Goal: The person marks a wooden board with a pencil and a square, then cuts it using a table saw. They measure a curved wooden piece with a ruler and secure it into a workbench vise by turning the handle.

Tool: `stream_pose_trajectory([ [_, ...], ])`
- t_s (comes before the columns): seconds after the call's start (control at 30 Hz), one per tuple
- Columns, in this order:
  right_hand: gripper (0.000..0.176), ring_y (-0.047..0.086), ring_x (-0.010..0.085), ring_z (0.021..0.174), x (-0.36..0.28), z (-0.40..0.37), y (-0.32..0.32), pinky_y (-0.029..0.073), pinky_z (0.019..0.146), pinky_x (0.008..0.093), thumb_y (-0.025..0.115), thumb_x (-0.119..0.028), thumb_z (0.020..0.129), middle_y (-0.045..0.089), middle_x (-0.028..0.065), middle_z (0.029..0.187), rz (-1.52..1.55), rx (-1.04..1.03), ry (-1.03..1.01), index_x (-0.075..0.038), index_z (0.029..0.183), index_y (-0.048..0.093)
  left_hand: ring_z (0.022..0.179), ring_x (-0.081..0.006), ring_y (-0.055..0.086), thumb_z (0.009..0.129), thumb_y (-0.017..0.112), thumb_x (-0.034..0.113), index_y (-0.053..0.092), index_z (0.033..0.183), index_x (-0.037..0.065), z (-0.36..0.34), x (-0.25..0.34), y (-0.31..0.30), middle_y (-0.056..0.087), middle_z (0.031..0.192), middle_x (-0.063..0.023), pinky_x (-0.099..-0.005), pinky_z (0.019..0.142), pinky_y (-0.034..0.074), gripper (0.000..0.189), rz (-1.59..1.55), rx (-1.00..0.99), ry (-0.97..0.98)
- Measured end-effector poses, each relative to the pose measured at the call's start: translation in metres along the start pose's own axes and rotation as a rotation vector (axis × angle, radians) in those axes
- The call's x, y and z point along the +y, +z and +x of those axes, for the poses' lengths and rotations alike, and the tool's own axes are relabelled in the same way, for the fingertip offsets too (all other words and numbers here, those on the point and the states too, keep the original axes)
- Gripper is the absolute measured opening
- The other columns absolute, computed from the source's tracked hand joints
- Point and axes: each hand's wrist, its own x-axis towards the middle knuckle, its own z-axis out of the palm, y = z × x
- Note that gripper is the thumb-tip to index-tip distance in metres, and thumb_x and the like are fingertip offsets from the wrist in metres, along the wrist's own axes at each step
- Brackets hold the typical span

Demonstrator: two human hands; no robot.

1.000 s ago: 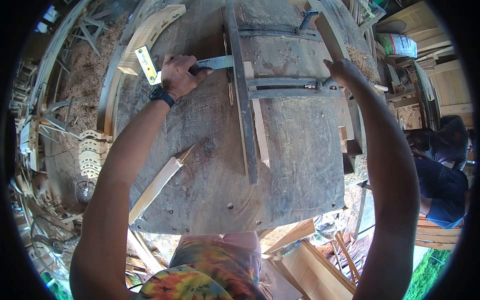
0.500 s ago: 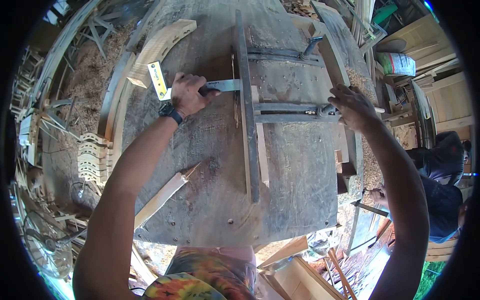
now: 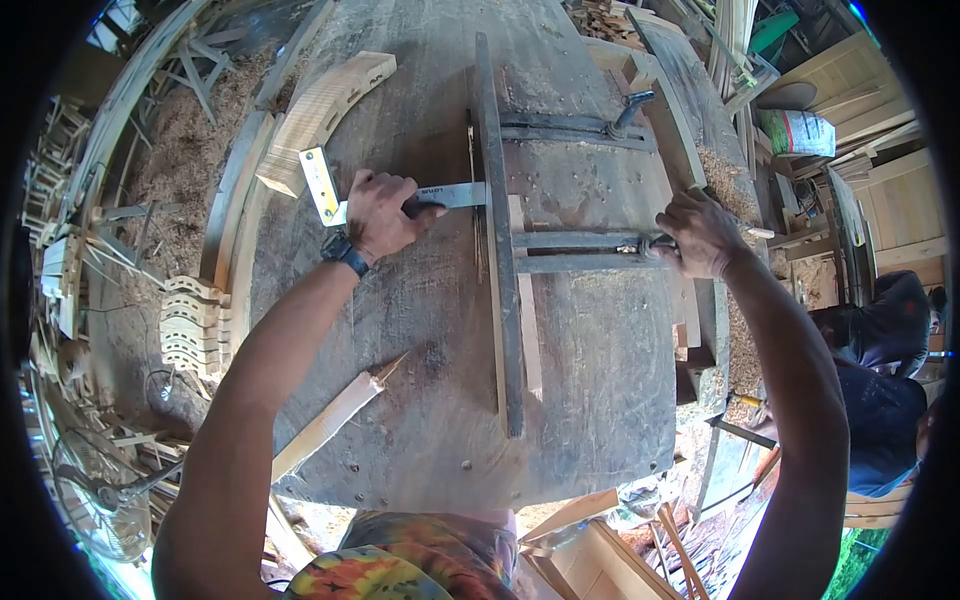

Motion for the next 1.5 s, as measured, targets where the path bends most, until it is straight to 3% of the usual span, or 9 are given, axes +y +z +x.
stream_pose_trajectory([
  [0.13, 0.029, 0.06, 0.029, 0.09, 0.003, 0.003, 0.007, 0.049, 0.089, 0.043, 0.078, -0.035, 0.078, 0.063, 0.0108, 0.083, 0.046, -0.146, 0.055, -0.009, 0.084, 0.068, 0.066, -0.0248, 0.061, 0.076, 0.083, 0.046, 0.059, 0.068, 0.013, 0.001, 0.001, 0.0, 0.061, 0.064, -0.0049, -0.0408, 0.076, 0.042, 0.042, -0.013, 0.015, 0.0],
  [0.23, 0.035, 0.067, 0.0338, 0.1, -0.025, 0.024, -0.005, 0.051, 0.095, 0.044, 0.068, -0.036, 0.088, 0.071, 0.0175, 0.097, 0.06, -0.33, 0.577, -0.004, 0.096, 0.074, 0.065, -0.0234, 0.061, 0.074, 0.086, 0.043, 0.059, 0.068, 0.013, 0.002, 0.003, -0.002, 0.06, 0.063, -0.0031, -0.0402, 0.075, 0.041, 0.04, -0.048, 0.016, -0.011],
  [0.3, 0.039, 0.068, 0.0366, 0.11, -0.033, 0.045, -0.004, 0.052, 0.097, 0.0449, 0.062, -0.031, 0.09, 0.073, 0.0212, 0.111, 0.316, -0.383, 1.288, 0.002, 0.107, 0.074, 0.063, -0.0227, 0.06, 0.073, 0.087, 0.04, 0.058, 0.067, 0.014, 0.003, 0.002, -0.002, 0.059, 0.062, -0.0016, -0.0394, 0.073, 0.041, 0.04, -0.065, 0.033, -0.019],
  [0.43, 0.039, 0.073, 0.0389, 0.093, -0.002, 0.039, 0.039, 0.056, 0.08, 0.0489, 0.057, -0.029, 0.09, 0.074, 0.0269, 0.1, 0.475, -0.393, 1.333, 0.002, 0.108, 0.073, 0.056, -0.0217, 0.058, 0.074, 0.088, 0.039, 0.057, 0.066, 0.015, 0.01, -0.005, -0.003, 0.058, 0.058, -0.0004, -0.0383, 0.072, 0.04, 0.04, -0.088, 0.091, -0.086],
  [0.47, 0.041, 0.066, 0.0376, 0.119, -0.018, 0.056, -0.011, 0.053, 0.099, 0.0469, 0.061, -0.029, 0.091, 0.07, 0.0235, 0.125, 0.76, -0.49, 1.464, 0.004, 0.113, 0.072, 0.054, -0.0211, 0.057, 0.074, 0.088, 0.038, 0.056, 0.065, 0.016, 0.014, -0.008, -0.002, 0.057, 0.057, -0.0002, -0.0379, 0.072, 0.041, 0.04, -0.086, 0.099, -0.1],
  [0.6, 0.056, 0.071, 0.0381, 0.105, -0.024, 0.047, 0.016, 0.053, 0.091, 0.047, 0.064, -0.05, 0.095, 0.074, 0.0235, 0.108, 0.347, -0.274, 1.31, 0.005, 0.099, 0.075, 0.057, -0.0222, 0.062, 0.076, 0.086, 0.042, 0.057, 0.067, 0.014, 0.039, -0.044, 0.006, 0.06, 0.059, -0.0021, -0.038, 0.072, 0.043, 0.042, -0.018, 0.078, -0.146],
  [0.9, 0.032, 0.072, 0.0323, 0.088, 0.012, 0.025, 0.047, 0.053, 0.084, 0.0427, 0.066, -0.039, 0.097, 0.075, 0.0188, 0.095, 0.845, -0.365, 1.011, -0.011, 0.106, 0.08, 0.065, -0.0274, 0.065, 0.081, 0.081, 0.048, 0.058, 0.072, 0.011, 0.076, -0.074, 0.04, 0.064, 0.066, -0.0063, -0.041, 0.074, 0.043, 0.044, 0.008, 0.071, 0.067],
  [1.0, 0.027, 0.072, 0.0297, 0.083, 0.015, 0.019, 0.062, 0.053, 0.08, 0.0411, 0.068, -0.035, 0.097, 0.073, 0.0167, 0.088, 0.602, -0.395, 0.906, -0.014, 0.108, 0.08, 0.064, -0.0271, 0.064, 0.082, 0.079, 0.05, 0.056, 0.072, 0.012, 0.082, -0.079, 0.047, 0.062, 0.065, -0.0058, -0.0412, 0.074, 0.043, 0.046, 0.007, 0.071, 0.112],
  [1.5, 0.046, 0.06, 0.0303, 0.061, 0.009, 0.016, 0.066, 0.048, 0.068, 0.0461, 0.073, -0.043, 0.092, 0.064, 0.0205, 0.067, 0.737, -0.215, 1.18, 0.002, 0.082, 0.075, 0.07, -0.0259, 0.068, 0.086, 0.073, 0.059, 0.06, 0.073, 0.012, 0.087, -0.087, 0.058, 0.069, 0.071, -0.0068, -0.0398, 0.075, 0.042, 0.05, 0.061, 0.053, 0.088],
])
